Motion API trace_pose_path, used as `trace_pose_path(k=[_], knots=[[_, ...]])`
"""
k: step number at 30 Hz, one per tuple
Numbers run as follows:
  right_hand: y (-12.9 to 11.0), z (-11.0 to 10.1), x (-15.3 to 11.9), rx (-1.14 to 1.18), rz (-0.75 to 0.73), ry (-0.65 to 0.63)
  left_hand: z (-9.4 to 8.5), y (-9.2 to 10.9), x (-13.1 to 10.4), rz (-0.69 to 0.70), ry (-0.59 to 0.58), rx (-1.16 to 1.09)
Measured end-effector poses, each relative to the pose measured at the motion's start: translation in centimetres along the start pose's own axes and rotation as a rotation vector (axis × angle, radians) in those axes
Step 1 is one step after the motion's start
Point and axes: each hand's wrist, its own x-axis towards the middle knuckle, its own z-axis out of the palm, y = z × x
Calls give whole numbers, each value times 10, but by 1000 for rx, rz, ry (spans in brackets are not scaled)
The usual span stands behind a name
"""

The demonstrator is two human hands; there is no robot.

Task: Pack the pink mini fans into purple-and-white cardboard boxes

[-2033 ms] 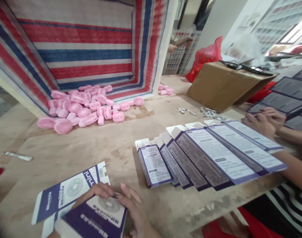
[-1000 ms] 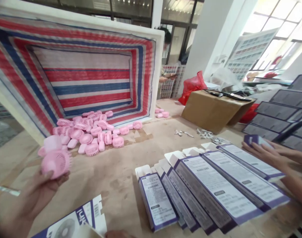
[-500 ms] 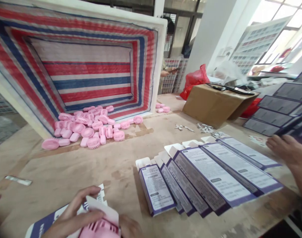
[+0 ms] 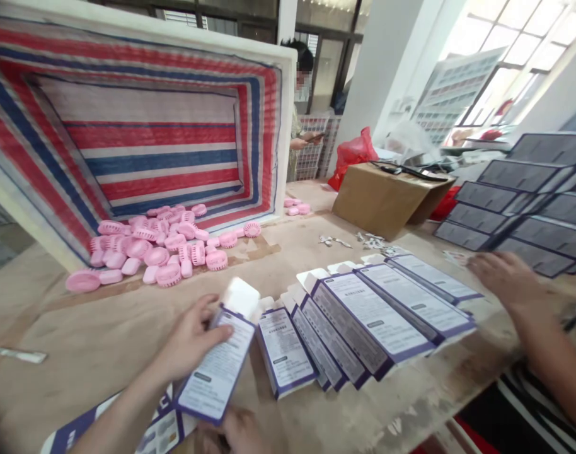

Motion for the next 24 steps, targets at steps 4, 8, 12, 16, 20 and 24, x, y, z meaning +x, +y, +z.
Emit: trace_pose_path(k=[4,8,12,16,20,24], knots=[[9,13,0,-40,0,-77,31,-4,34,-30,-50,-80],[13,28,7,-77,-173,-259,60,-1,38,-42,-128,-144],[5,22,5,-57,-198,-243,63,-8,10,-65,-283,-159],[-6,9,1,-23,-160,-104,-3,-36,-23,-66,-177,286],[-13,4,4,-30,-228,-40,-66,-54,-43,-223,-100,855],[-28,-28,18,-92,-464,3,-90,-28,-65,-192,-215,497]])
